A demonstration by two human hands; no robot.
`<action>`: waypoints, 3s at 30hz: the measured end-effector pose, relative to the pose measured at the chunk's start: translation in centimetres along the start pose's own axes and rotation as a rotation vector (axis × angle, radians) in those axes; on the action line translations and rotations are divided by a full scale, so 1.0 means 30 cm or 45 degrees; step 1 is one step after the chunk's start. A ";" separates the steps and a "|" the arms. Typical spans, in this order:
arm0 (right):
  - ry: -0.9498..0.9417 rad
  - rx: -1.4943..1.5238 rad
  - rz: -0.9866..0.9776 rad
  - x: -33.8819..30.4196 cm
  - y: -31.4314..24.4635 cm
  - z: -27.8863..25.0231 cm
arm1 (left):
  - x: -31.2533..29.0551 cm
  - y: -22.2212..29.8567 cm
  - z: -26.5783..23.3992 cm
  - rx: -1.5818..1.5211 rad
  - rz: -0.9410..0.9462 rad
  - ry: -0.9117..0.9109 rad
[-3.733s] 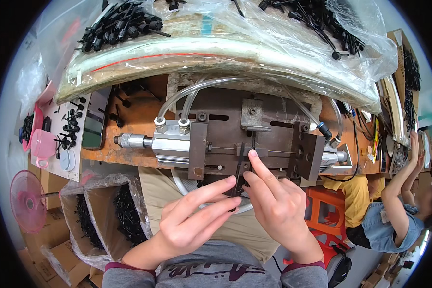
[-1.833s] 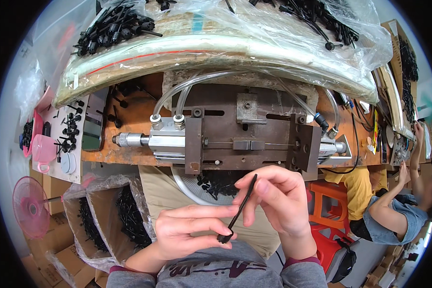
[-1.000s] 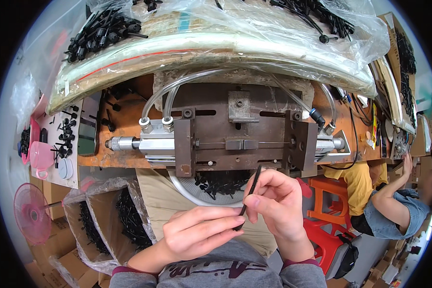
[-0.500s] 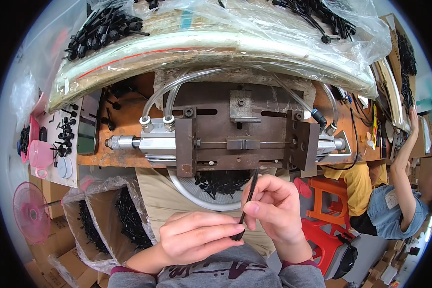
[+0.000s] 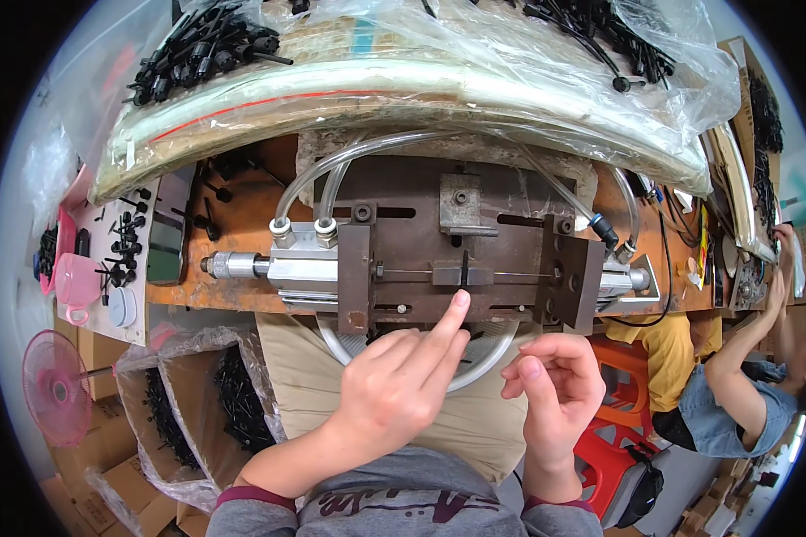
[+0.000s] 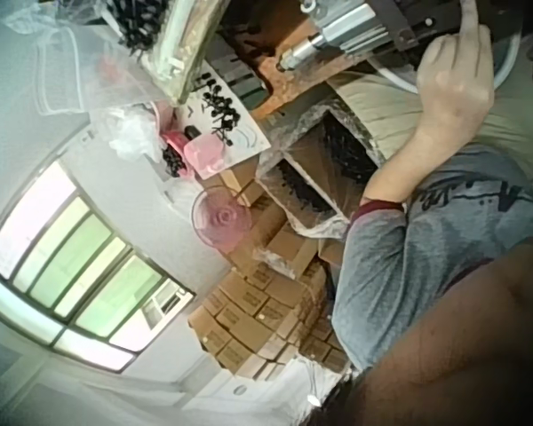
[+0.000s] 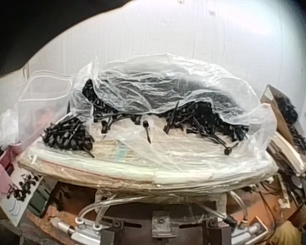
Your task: The person is using a specialized clamping or pressing machine to assemble small black plastic and rubber components.
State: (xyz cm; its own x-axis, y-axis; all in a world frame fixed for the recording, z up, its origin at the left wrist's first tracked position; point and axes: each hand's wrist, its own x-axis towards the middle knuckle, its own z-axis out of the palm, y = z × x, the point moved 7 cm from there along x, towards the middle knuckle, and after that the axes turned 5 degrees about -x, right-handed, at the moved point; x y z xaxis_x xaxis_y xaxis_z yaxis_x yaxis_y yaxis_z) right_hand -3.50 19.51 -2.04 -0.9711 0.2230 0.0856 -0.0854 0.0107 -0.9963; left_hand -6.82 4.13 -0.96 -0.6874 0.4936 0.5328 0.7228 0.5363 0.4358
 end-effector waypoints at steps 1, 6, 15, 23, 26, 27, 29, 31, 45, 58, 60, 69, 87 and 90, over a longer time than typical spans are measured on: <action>0.001 -0.014 -0.006 -0.001 0.000 -0.002 | 0.009 0.003 0.001 0.026 -0.002 -0.019; -0.019 -0.073 -0.037 0.006 -0.013 -0.002 | 0.055 0.002 -0.006 0.068 0.018 -0.052; -0.008 -0.241 -0.128 0.035 -0.079 -0.013 | 0.055 0.006 -0.005 0.134 -0.011 -0.124; 0.007 -0.201 -0.261 0.083 -0.178 -0.027 | 0.052 0.004 -0.007 0.133 -0.010 -0.120; 0.086 -0.259 -0.367 0.152 -0.250 -0.046 | 0.051 0.002 -0.013 0.104 0.004 -0.098; 0.129 -0.358 -0.517 0.192 -0.296 -0.060 | 0.052 0.001 -0.006 0.092 0.017 -0.088; 0.201 -0.486 -0.690 0.304 -0.367 -0.088 | 0.048 -0.004 -0.012 0.026 0.011 -0.062; 0.319 -0.807 -0.772 0.447 -0.440 -0.104 | 0.046 -0.005 -0.025 -0.046 -0.001 -0.065; -0.083 -1.666 -0.151 1.166 -0.332 -0.043 | -0.132 -0.005 -0.054 -0.423 -0.021 -0.341; -0.683 -2.062 -0.545 0.857 -0.381 0.224 | -0.124 0.020 -0.027 -0.511 0.076 -0.337; -0.655 -2.018 -0.622 0.847 -0.403 0.227 | -0.130 0.018 -0.034 -0.519 0.074 -0.322; -0.327 -1.824 -1.073 0.813 -0.433 0.130 | -0.070 0.007 -0.122 -0.506 0.040 -0.168; 0.144 -1.376 -1.911 0.352 -0.404 0.145 | 0.016 -0.098 -0.233 -0.938 -0.333 0.372; -0.165 -1.393 -1.826 0.179 -0.340 0.239 | 0.026 -0.098 -0.220 -0.963 -0.330 0.403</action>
State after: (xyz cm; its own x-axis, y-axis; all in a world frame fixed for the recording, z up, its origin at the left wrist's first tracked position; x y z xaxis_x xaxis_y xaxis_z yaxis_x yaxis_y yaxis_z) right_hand -9.44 13.61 8.63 -0.2972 -0.6051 0.7386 -0.6655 0.6860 0.2942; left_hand -9.00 -1.57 2.96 -0.8664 0.1445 0.4780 0.4761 -0.0501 0.8780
